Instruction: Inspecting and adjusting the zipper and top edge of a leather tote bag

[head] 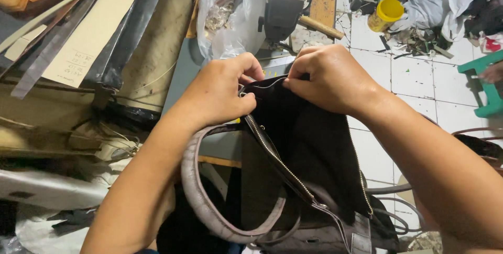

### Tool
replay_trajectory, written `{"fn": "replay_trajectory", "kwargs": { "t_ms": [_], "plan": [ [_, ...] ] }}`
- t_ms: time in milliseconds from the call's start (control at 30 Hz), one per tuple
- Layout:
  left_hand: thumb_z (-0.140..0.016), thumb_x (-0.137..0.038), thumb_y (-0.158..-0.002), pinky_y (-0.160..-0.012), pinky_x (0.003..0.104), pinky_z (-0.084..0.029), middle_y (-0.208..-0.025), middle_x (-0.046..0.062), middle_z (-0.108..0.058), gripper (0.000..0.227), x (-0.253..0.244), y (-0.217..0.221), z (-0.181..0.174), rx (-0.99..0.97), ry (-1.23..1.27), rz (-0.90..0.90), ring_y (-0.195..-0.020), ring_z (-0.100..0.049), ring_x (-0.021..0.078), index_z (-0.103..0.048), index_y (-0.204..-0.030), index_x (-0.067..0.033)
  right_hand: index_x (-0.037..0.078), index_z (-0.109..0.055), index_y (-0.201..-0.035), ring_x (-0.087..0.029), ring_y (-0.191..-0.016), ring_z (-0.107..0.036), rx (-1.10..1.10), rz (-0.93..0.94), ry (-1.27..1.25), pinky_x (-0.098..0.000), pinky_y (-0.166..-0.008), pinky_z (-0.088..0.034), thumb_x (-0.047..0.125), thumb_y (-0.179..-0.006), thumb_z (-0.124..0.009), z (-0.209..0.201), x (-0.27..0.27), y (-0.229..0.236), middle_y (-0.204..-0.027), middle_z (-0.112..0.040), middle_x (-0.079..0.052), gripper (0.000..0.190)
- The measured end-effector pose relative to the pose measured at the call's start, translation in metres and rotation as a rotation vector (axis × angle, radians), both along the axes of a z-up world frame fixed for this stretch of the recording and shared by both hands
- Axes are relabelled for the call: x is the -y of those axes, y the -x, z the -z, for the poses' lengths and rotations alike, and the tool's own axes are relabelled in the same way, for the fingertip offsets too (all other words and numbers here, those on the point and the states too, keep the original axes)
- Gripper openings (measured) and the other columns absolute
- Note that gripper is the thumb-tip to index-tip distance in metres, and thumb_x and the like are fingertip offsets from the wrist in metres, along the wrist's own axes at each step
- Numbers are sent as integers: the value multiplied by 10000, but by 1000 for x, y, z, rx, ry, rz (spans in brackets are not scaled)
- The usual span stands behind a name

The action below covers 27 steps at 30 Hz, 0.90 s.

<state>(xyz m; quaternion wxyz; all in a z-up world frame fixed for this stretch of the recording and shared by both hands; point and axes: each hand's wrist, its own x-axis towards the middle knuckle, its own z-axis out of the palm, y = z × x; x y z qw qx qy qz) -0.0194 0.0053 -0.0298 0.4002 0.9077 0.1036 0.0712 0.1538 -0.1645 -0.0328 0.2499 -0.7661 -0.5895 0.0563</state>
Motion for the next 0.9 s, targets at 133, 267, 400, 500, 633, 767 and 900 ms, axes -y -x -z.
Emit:
{"fn": "replay_trajectory", "kwargs": {
  "t_ms": [133,267,400,500,633,767,900],
  "plan": [
    [-716,-92,-701,-793,355,-638,-1043,111,-765,385,-1,2,1,0,15,-23,-961,-776,286,-607,-1067,-142,134,-746,-746,-317,-867,-728,3,2,-13,-410,-736,-573,240,-796,-747,1,1,-2,-868,-753,-30,117],
    [-690,-62,-710,-797,349,-645,-1045,152,-754,409,-2,4,0,-10,73,-44,-961,-777,311,-586,-1102,-118,136,-746,-746,-323,-866,-723,25,4,-12,-420,-734,-574,237,-796,-747,1,-1,-2,-872,-747,-38,112],
    [-674,-58,-717,-777,369,-646,-1023,161,-761,356,-5,4,4,17,89,-33,-947,-778,319,-597,-1062,-107,146,-751,-739,-326,-869,-721,22,11,-14,-420,-736,-573,234,-797,-747,4,-3,-2,-878,-749,-35,106],
    [-672,-77,-729,-762,397,-646,-1009,150,-771,311,-3,4,0,36,53,-12,-931,-784,304,-628,-1035,-110,148,-756,-747,-321,-874,-721,8,27,-12,-415,-742,-573,240,-797,-747,3,-3,-1,-888,-752,-32,106],
    [-685,-115,-723,-749,372,-645,-998,98,-785,263,-2,0,4,42,20,-1,-922,-785,269,-666,-982,-156,139,-753,-747,-329,-876,-720,4,17,-12,-426,-741,-573,234,-798,-744,3,-2,-2,-888,-751,-41,109],
    [-752,-239,-711,-730,361,-620,-924,15,-787,197,3,-3,5,121,-130,-12,-887,-782,227,-711,-903,-215,144,-747,-737,-321,-881,-720,22,20,-20,-422,-743,-576,240,-789,-746,5,0,-4,-888,-751,-29,109],
    [-787,-285,-729,-693,361,-580,-868,12,-775,144,6,-13,11,257,-186,-4,-856,-756,261,-720,-824,-199,136,-742,-737,-318,-874,-722,18,25,-30,-425,-738,-578,231,-784,-743,3,1,-3,-879,-751,-28,106]
  ]
}}
